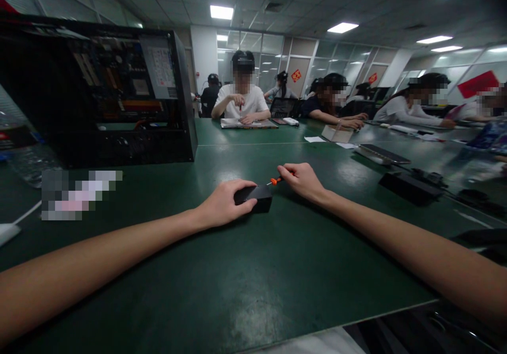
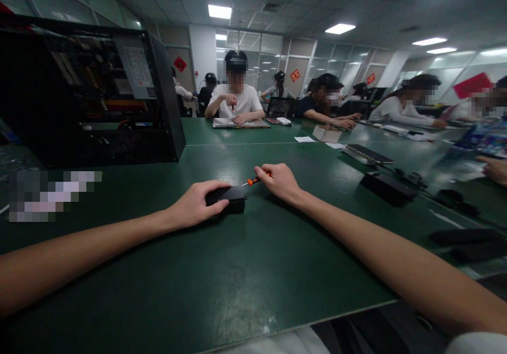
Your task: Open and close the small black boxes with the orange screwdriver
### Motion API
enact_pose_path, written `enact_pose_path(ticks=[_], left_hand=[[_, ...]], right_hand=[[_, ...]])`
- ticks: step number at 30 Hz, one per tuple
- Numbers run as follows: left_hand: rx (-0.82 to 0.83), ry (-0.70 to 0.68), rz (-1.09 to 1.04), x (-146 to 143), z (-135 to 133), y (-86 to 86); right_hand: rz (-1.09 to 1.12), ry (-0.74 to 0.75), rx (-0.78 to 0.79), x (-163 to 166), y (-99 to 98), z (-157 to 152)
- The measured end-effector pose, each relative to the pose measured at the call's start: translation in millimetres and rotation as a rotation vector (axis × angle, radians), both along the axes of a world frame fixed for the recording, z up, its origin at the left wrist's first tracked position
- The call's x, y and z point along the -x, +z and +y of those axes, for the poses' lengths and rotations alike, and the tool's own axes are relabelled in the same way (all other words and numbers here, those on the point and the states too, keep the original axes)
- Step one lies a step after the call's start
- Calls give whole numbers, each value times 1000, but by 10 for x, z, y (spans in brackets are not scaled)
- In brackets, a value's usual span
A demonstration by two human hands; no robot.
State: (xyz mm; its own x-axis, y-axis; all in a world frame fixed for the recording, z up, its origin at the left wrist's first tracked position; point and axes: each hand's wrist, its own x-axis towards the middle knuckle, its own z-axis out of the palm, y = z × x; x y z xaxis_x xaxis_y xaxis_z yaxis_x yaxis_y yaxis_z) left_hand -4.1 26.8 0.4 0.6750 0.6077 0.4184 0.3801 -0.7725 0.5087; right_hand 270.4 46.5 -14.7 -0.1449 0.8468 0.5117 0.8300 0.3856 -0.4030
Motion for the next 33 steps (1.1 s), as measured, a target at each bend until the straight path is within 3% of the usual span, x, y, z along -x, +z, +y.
enact_pose_path(ticks=[5,8,13,18,21,33], left_hand=[[21,2,1,11,11,-6],[48,15,-13,12,14,-14],[84,29,-54,16,14,-3],[71,-6,-56,30,24,1],[113,-4,-45,33,26,-2],[132,11,-56,20,2,24]], right_hand=[[-192,216,-21,57,-1,-113],[-138,324,29,94,-16,-123],[2,341,157,84,-41,-74],[-181,305,-154,36,63,-82],[-211,327,-250,36,102,-110],[-167,529,-104,64,-13,-97]])
